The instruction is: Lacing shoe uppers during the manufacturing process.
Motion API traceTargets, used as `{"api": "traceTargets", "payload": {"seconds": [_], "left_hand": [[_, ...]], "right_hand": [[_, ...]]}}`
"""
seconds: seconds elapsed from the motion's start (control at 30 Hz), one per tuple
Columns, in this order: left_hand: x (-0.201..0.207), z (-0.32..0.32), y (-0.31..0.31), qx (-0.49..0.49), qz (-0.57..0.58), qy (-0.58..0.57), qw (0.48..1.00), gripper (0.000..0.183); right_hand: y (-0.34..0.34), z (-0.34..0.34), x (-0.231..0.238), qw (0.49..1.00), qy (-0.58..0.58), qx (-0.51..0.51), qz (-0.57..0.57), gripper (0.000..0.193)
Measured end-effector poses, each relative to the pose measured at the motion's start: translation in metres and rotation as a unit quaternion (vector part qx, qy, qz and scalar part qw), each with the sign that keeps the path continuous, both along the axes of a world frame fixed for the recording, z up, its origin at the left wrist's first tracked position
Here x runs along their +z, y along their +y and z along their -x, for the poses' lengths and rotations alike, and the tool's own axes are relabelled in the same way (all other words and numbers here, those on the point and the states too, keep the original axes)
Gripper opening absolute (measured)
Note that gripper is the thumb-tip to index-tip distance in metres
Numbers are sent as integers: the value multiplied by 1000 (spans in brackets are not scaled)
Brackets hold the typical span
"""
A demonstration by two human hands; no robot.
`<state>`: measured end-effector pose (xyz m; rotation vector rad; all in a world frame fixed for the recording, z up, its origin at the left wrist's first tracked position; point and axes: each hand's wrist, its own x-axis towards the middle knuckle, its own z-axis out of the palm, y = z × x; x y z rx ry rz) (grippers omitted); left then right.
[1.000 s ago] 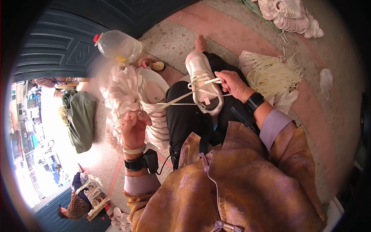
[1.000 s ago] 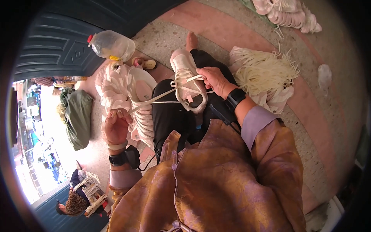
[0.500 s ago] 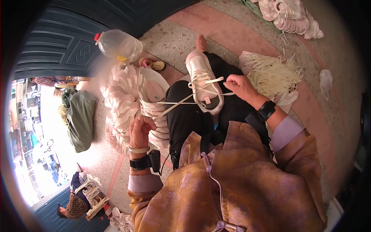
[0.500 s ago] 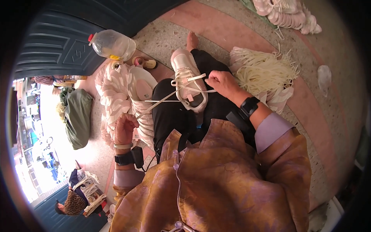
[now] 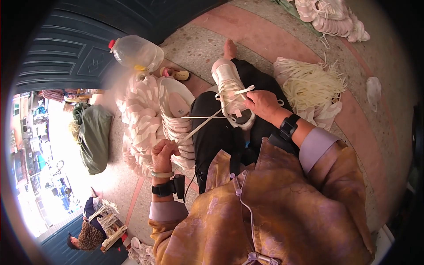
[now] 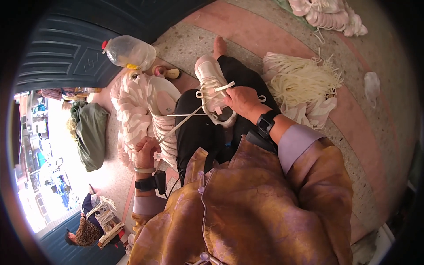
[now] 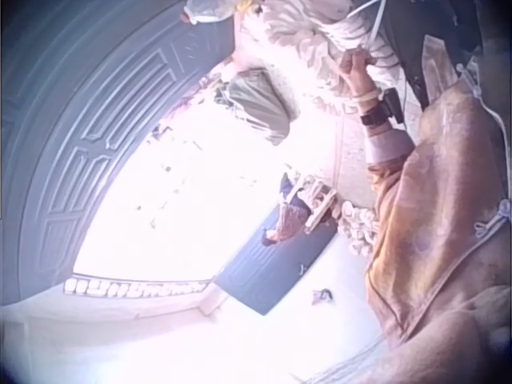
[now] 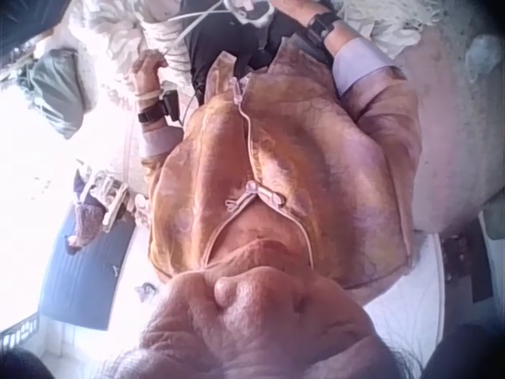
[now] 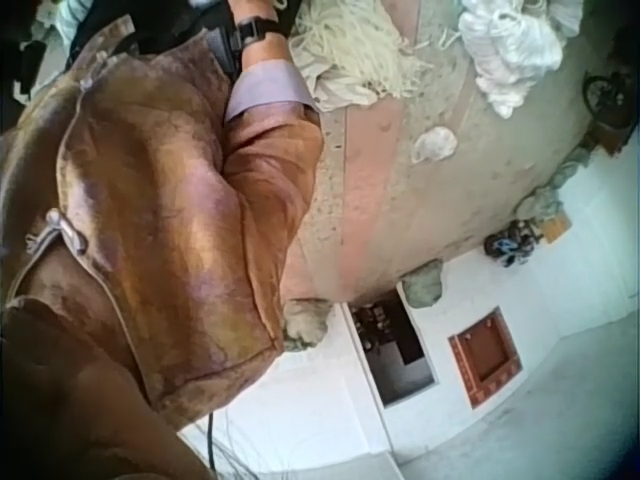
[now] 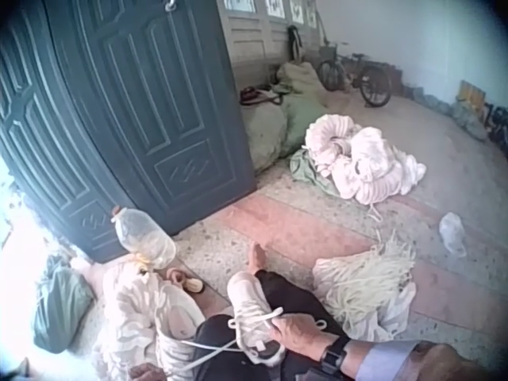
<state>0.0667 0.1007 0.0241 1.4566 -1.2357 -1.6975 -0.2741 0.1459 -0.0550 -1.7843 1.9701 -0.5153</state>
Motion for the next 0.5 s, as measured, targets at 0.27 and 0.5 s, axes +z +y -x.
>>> {"api": "traceTargets", "payload": {"seconds": [0.27,0.5], "left_hand": [[5,-26,0,29,8,-12,999,11],[-7,-19,-9,-135,70,-190,970,5]], "right_hand": [[-2,4,-8,1000,-12,0,16,21],[14,4,15,998,13,49,-30,15]]}}
